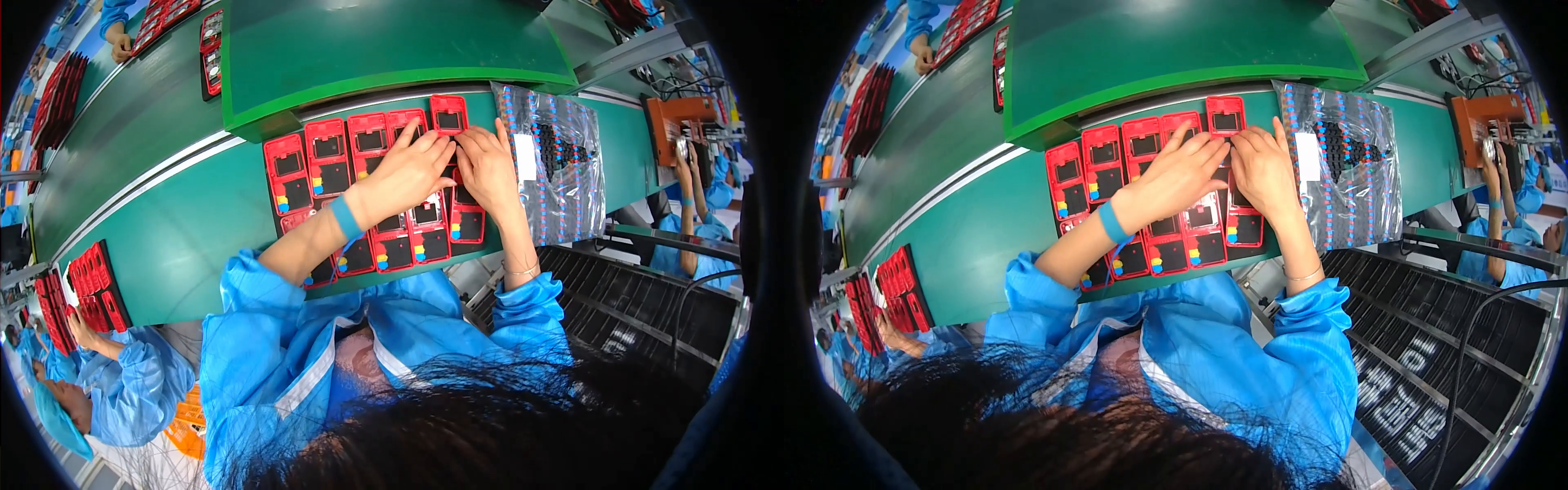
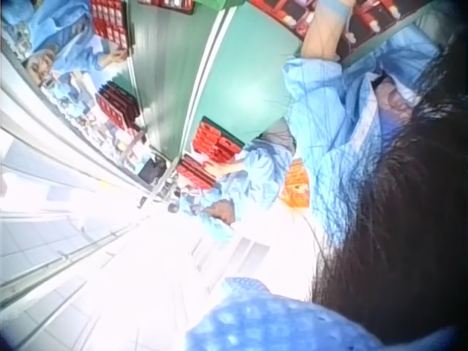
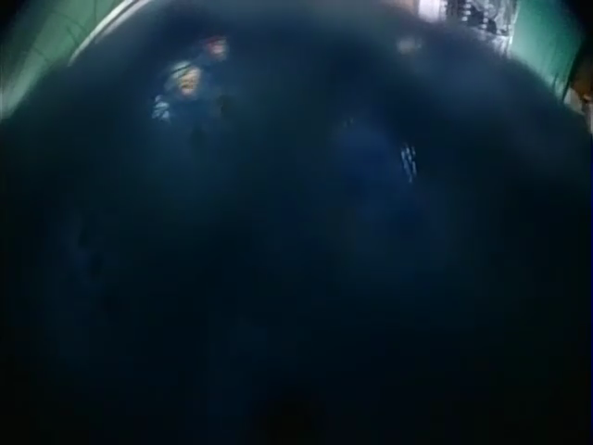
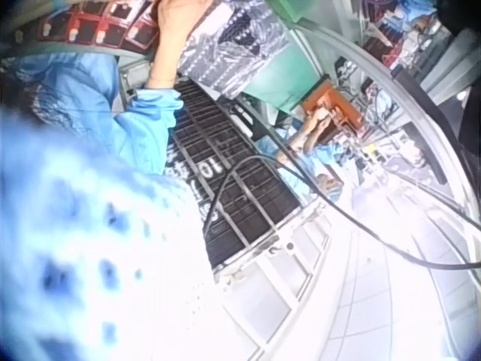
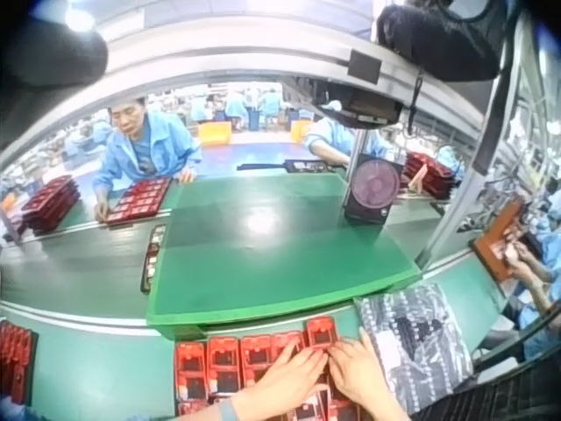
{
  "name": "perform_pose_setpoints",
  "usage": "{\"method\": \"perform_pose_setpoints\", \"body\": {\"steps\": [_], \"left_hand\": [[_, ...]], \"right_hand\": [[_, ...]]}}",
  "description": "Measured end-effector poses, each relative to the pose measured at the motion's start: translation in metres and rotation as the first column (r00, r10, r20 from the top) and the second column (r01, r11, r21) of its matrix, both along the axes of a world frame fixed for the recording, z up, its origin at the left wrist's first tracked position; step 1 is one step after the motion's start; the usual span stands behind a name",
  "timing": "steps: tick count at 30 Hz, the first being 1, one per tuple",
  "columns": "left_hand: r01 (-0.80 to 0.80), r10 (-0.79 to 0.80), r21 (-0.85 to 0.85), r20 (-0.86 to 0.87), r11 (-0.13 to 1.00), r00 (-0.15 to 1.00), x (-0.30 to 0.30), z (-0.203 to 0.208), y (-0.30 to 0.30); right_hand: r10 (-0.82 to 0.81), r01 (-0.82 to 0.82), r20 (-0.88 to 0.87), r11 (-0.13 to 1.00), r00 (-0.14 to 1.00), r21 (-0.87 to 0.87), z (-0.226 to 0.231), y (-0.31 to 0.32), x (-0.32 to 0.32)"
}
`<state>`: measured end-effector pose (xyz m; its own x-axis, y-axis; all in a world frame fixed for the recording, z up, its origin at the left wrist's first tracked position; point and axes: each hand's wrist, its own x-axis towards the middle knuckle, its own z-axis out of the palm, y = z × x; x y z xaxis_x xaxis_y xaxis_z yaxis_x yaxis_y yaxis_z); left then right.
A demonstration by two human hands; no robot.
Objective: The person assembles keypad buttons and electronic components into red plastic casings by hand on an industrial assembly line.
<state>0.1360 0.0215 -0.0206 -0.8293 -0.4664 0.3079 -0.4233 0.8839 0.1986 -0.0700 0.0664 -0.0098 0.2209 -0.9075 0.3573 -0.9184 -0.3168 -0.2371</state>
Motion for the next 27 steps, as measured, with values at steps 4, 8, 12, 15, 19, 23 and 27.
{"method": "perform_pose_setpoints", "body": {"steps": [4, 8, 12, 15, 19, 23, 27], "left_hand": [[-0.034, 0.033, 0.006, 0.092, 0.999, 0.995, -0.012, -0.007, -0.004], [-0.027, 0.032, -0.045, 0.116, 0.999, 0.993, -0.016, -0.007, -0.006], [0.013, -0.009, -0.044, 0.102, 0.999, 0.995, -0.011, -0.007, -0.01], [0.015, -0.011, -0.047, 0.073, 0.999, 0.997, -0.007, -0.01, -0.005], [0.036, -0.036, -0.001, 0.08, 0.999, 0.996, -0.004, -0.005, 0.001], [0.067, -0.068, 0.013, 0.089, 0.998, 0.994, 0.019, 0.009, 0.04], [0.125, -0.127, 0.023, 0.12, 0.992, 0.985, 0.048, 0.024, 0.106]], "right_hand": [[-0.007, 0.004, -0.034, 0.996, 0.999, -0.088, 0.003, 0.005, 0.003], [-0.018, 0.012, -0.068, 0.996, 0.997, -0.084, 0.006, 0.008, 0.008], [-0.032, 0.027, -0.097, 0.998, 0.995, -0.061, 0.0, -0.001, 0.007], [-0.028, 0.027, -0.046, 0.999, 0.999, -0.029, -0.002, 0.0, 0.001], [-0.051, 0.045, 0.143, 0.998, 0.988, 0.044, -0.005, 0.017, -0.008], [-0.063, 0.032, 0.346, 0.995, 0.936, 0.095, 0.016, 0.068, -0.003], [-0.064, 0.059, 0.211, 0.998, 0.975, 0.029, 0.019, 0.133, 0.013]]}}
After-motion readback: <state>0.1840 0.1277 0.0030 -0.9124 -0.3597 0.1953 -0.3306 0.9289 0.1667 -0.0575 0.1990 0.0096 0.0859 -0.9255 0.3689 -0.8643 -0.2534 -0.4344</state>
